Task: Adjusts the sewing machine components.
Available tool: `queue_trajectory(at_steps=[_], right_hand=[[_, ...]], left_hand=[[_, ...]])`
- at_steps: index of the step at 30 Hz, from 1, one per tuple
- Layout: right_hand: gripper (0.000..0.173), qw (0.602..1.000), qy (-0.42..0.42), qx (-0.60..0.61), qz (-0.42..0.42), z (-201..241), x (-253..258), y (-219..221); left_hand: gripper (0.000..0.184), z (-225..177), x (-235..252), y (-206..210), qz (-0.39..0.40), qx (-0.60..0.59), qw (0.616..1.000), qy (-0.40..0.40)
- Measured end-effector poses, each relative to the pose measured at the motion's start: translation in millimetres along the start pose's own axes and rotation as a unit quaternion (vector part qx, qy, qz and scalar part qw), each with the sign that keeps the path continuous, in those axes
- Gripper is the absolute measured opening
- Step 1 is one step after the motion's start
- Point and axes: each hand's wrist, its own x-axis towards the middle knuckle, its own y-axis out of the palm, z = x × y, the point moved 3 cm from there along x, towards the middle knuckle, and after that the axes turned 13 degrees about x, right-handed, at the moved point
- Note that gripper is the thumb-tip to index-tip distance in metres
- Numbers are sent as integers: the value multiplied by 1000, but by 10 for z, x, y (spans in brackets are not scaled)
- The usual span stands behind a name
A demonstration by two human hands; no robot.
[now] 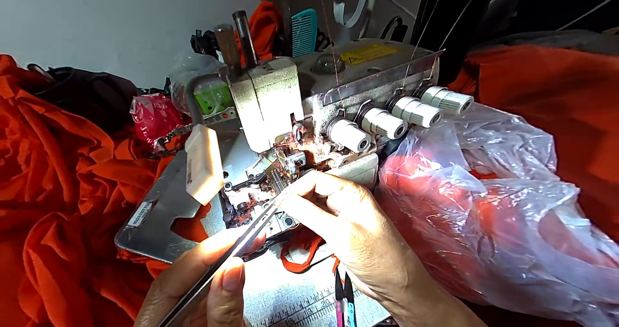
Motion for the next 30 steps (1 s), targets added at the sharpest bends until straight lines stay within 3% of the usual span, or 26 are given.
queue_trajectory(at_steps=[13,23,26,30], right_hand=[[9,999,-16,-23,18,-12,6,-35],[24,1000,-5,-16,7,-14,-24,-78],[28,995,-67,-68,-10,25,-89,-121],[34,950,-221,-214,-45,36,-306,-346]], left_hand=[[9,25,21,25,-28,2,999,22],[15,101,93,75,-105,-31,993,-48],[18,124,134,123,-112,-24,990,-77],[20,182,223,230,-88,-4,993,-82]])
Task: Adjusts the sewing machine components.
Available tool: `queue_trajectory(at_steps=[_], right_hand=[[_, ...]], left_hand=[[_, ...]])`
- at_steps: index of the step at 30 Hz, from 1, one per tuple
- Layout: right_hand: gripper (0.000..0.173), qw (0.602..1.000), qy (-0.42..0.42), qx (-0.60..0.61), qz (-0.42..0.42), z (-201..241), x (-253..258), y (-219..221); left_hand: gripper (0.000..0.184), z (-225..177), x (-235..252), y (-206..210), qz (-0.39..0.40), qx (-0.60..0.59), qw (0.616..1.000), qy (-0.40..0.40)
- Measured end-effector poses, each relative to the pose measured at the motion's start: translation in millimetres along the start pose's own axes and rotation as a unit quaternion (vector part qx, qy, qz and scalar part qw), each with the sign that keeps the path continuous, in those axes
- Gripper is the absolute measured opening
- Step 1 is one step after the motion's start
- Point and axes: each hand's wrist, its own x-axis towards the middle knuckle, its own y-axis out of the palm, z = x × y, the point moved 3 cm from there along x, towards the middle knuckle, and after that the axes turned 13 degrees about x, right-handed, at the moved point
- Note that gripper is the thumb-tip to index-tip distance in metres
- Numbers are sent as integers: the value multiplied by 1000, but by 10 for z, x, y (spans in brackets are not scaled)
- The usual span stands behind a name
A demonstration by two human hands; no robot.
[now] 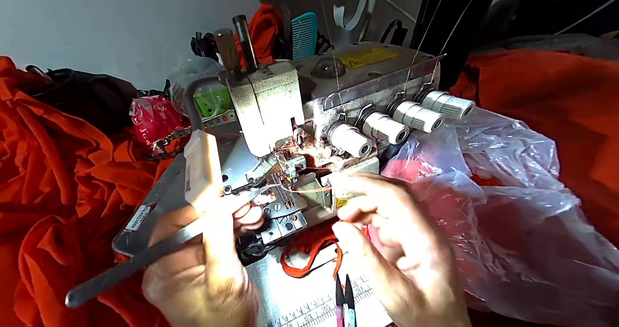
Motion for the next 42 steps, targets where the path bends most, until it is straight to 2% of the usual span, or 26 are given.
queue_trajectory(at_steps=[2,5,10,22,42], right_hand=[[32,997,-23,-73,4,-55,-172,-126],[30,991,-11,-134,21,-184,-465,-255],[31,980,-41,-190,47,-352,-668,-253],[17,977,-46,-183,95,-410,-697,-194],[16,979,-49,-170,98,-422,-717,-202]], left_hand=[[17,23,34,61,9,5,1000,-15],[16,63,49,123,8,13,999,-51],[16,68,38,154,-21,34,997,-62],[16,66,56,195,-31,21,995,-91],[15,64,53,201,-42,30,993,-107]])
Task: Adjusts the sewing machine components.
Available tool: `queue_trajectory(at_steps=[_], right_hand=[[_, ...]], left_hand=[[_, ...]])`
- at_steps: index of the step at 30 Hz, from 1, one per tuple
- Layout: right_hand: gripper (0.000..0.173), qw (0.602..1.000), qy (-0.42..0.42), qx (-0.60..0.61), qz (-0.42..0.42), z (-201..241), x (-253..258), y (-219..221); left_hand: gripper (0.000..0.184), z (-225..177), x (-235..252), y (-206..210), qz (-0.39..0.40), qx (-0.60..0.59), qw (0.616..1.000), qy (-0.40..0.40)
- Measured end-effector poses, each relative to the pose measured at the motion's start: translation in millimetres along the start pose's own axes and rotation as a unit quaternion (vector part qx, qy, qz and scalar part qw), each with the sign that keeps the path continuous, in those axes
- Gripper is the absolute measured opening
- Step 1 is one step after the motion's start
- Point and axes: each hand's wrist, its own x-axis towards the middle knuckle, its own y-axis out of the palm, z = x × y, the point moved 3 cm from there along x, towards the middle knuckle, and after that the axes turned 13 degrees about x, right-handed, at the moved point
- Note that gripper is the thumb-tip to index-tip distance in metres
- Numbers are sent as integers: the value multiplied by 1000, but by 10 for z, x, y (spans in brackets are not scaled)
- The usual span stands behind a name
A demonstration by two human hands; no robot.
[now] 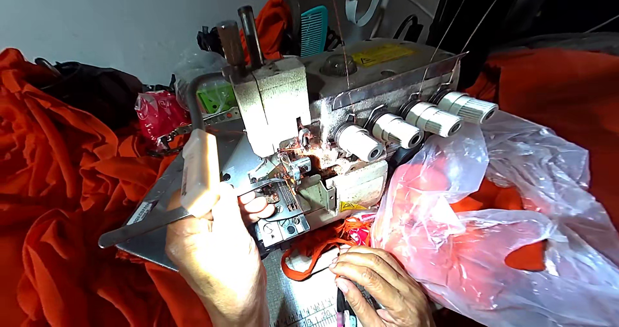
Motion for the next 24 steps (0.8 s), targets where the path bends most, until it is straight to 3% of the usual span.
queue_trajectory(at_steps=[24], right_hand=[[15,1000,0,6,4,-11,0,2]], left_hand=[[16,20,-28,-4,-10,-5,999,33]])
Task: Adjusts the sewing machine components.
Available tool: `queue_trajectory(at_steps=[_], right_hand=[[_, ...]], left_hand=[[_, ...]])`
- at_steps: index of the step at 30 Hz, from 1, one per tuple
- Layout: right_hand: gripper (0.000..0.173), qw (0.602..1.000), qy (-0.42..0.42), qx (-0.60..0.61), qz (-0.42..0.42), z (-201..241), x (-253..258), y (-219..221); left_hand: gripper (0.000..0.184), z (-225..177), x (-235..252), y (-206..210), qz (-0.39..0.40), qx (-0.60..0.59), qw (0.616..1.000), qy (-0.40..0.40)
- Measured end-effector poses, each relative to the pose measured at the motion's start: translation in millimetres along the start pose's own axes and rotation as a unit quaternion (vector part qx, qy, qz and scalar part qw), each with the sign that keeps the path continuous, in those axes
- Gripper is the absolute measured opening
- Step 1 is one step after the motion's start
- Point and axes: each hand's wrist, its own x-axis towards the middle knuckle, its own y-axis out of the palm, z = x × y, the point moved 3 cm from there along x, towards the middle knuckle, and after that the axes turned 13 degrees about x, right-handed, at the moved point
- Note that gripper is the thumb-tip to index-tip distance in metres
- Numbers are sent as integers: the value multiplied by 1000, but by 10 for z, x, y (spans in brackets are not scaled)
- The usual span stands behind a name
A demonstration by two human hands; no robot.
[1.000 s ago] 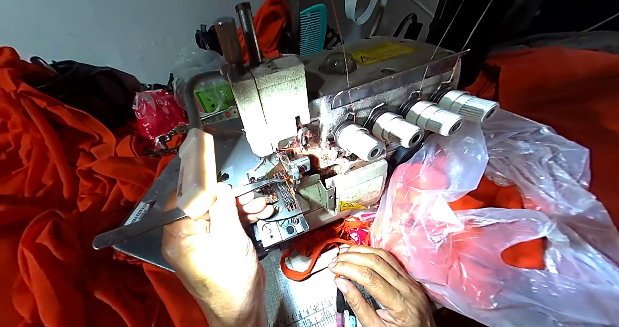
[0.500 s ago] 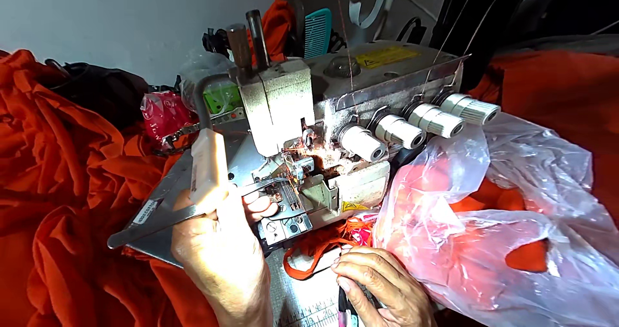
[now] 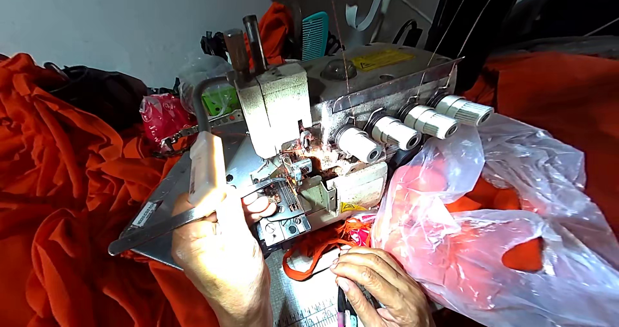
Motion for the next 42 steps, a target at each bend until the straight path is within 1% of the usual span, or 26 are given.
queue_trajectory(at_steps=[4,14,34,42], right_hand=[[16,1000,-3,0,-1,-1,0,1],[15,1000,-1,-2,-2,0,3,-1],[15,1000,3,1,-1,1,-2,0],[16,1000,1,0,1,-3,-3,0]], left_hand=[[16,7,-1,2,0,7,1000,-4],[18,12,-17,-1,5,-7,1000,10],[18,29,-49,-22,10,-10,999,39],[15,48,-52,-24,8,-6,998,56]])
